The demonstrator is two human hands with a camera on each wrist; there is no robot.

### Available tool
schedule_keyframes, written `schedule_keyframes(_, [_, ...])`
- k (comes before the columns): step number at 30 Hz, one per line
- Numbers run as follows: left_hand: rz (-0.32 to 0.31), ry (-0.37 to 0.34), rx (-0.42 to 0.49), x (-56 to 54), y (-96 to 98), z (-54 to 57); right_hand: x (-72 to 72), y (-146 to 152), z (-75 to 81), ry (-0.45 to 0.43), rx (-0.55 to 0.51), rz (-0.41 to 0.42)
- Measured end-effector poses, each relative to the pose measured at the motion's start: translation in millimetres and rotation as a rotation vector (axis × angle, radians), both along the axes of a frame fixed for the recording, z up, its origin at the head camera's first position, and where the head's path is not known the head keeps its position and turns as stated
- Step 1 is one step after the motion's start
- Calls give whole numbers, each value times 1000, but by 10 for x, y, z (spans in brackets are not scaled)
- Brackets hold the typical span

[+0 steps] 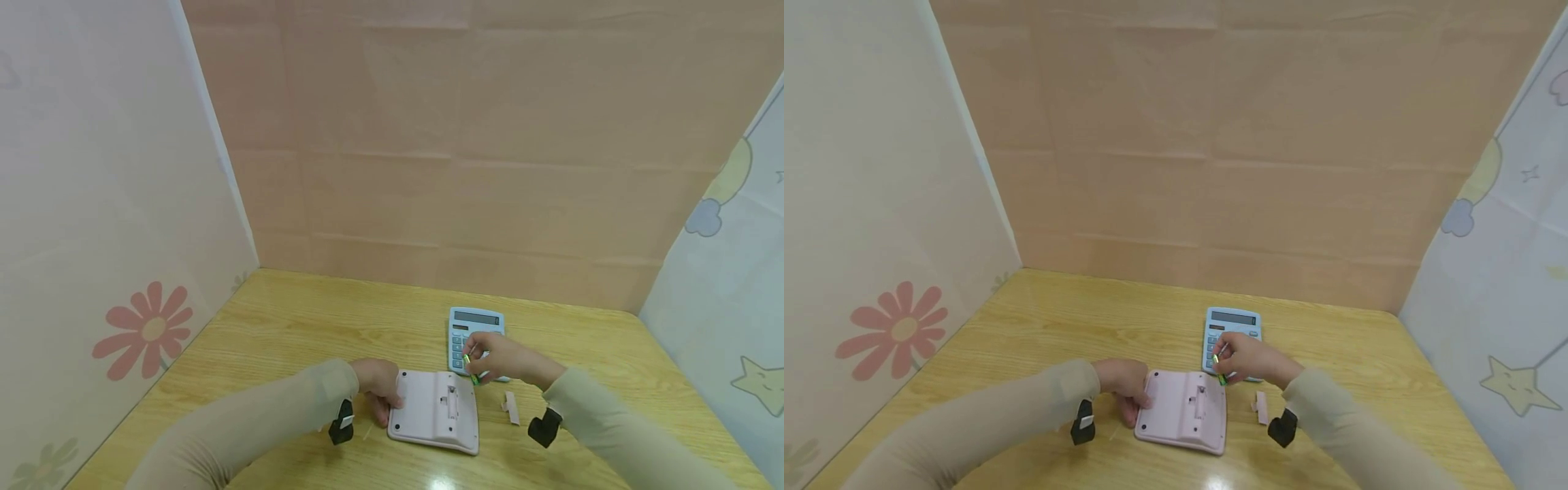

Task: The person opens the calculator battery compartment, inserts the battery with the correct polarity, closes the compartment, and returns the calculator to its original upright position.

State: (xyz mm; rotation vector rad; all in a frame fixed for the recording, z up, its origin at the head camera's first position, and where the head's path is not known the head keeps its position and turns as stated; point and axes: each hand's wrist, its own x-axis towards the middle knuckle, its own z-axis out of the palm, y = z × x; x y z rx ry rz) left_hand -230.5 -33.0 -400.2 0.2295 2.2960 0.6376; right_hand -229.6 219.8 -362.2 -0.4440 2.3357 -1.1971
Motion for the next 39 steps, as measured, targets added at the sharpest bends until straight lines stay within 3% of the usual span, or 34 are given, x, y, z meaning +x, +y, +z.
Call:
schedule_keyframes(5, [11,-9,-7,-4,5,1,118,-193,-31,-40,-81,-94])
schedule_keyframes(11, [9,-11,4,1,0,-10,218,-307,-130,-83,-131,-123])
schedule_keyframes(20, [13,-4,14,-2,-2,-31,288,-329,-259,28,-6,-102])
schedule_keyframes(39, [11,7,-7,-8,7,-17,273,-337,-347,35,9,-126])
